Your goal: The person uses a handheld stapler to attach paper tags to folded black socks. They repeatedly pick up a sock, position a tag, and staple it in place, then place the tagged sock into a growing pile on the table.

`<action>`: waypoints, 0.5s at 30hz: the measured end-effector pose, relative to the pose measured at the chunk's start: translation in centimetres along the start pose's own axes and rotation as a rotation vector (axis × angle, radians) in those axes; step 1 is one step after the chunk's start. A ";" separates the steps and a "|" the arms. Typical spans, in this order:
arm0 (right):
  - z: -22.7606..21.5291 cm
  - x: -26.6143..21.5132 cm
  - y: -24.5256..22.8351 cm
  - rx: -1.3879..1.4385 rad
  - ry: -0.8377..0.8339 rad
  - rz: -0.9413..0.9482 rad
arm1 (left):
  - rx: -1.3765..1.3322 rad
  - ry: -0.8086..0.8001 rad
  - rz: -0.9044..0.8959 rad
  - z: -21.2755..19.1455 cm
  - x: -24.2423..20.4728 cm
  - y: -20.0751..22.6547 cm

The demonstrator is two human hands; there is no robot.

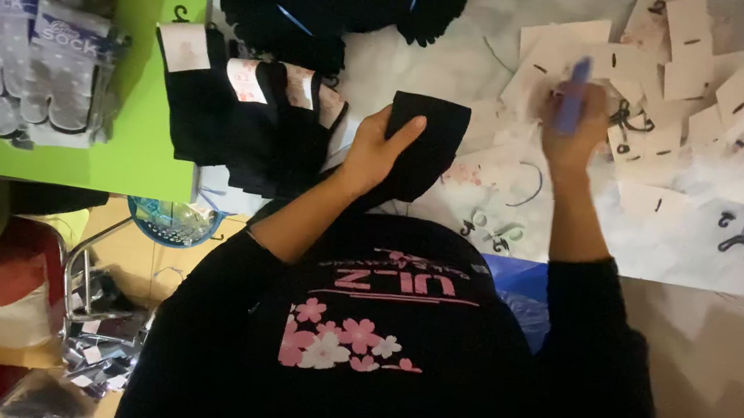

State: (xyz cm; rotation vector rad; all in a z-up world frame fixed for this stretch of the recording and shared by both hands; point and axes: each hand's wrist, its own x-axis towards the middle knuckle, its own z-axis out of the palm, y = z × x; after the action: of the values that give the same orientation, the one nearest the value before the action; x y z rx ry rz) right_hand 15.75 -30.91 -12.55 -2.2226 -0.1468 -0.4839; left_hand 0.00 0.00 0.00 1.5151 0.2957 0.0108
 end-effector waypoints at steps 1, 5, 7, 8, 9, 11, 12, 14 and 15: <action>-0.8 0.2 -1.1 0.003 0.000 -0.004 | 0.000 0.004 0.003 0.1 0.0 -0.5; -4.1 0.7 -6.7 1.198 -0.260 0.666 | 0.092 0.018 0.100 0.8 -0.6 0.5; -5.3 0.3 -10.8 1.706 -0.384 0.947 | 0.120 0.016 0.125 1.9 -1.3 1.8; -5.6 -0.1 -13.2 1.473 -0.459 0.656 | 0.119 0.011 0.147 2.5 -1.7 2.0; -5.7 -0.5 -15.6 1.230 -0.515 0.374 | 0.120 0.006 0.170 3.1 -2.0 2.2; -6.2 -0.7 -20.0 0.844 -0.567 -0.040 | 0.138 -0.012 0.209 3.0 -2.3 0.6; -6.3 -0.6 -22.2 0.435 -0.582 -0.427 | 0.157 -0.030 0.245 2.9 -2.3 -0.2; -7.7 0.1 -25.0 0.433 -0.617 -0.405 | 0.046 -0.080 0.234 2.1 -2.5 -1.0; -8.3 0.3 -26.3 0.433 -0.644 -0.375 | -0.059 -0.139 0.220 1.7 -2.6 -1.4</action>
State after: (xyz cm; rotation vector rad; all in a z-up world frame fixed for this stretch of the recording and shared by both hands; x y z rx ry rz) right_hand 6.65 -20.34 11.29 -1.8449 -0.9263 0.0908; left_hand -2.43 -2.23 -0.88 1.4755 0.0166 0.0871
